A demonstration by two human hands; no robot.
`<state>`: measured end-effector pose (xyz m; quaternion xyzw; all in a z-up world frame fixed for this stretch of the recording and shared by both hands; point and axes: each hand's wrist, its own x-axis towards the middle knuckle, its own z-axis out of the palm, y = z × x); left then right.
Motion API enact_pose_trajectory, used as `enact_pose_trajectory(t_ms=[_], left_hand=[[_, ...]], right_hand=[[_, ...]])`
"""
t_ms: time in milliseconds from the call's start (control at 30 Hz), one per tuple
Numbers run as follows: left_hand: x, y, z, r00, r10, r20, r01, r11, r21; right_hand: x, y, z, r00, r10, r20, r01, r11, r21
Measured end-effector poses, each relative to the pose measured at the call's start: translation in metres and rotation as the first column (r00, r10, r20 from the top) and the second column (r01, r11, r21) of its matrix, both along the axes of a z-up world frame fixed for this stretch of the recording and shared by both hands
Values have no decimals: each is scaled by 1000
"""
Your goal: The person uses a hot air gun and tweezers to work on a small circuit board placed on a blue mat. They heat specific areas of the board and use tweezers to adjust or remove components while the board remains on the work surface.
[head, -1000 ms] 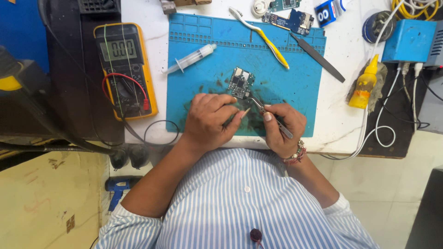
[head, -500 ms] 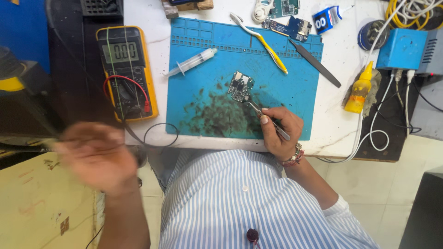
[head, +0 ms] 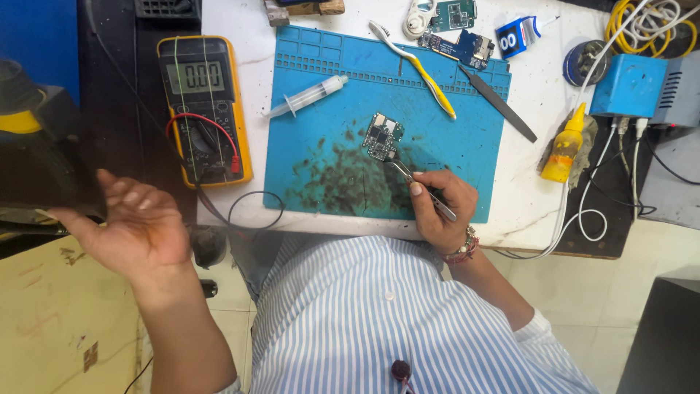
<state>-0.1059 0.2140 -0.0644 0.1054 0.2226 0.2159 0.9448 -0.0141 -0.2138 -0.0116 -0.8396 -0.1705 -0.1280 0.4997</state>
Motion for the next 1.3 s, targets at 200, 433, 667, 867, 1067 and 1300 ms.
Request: enact_pose_trajectory(t_ms=[200,433,667,867,1067,1300], left_hand=[[22,5,3,984,156,89,-161,986,53],[22,17,-5,976,176,130,-185,981,61],[-4,38,-6,932,-9,362,-88,964,252],[-17,9,23,894,-44,446,-149,910,387],[-1,-20,57,846,-30,532,-266,841,470],[47,-83,125,807,-120,578,-339,706,621]], right_hand=[[1,0,0,1000,25,7,-25,999,-20],[2,-1,-2,999,38,-7,-38,999,-17],[2,-1,-1,999,52,1,-52,999,-1],[0,-5,-6,999,38,-38,-37,999,24],[-9,-14,-24,965,-63,-254,160,910,384],[7,-32,-19,922,-102,-373,276,850,449]])
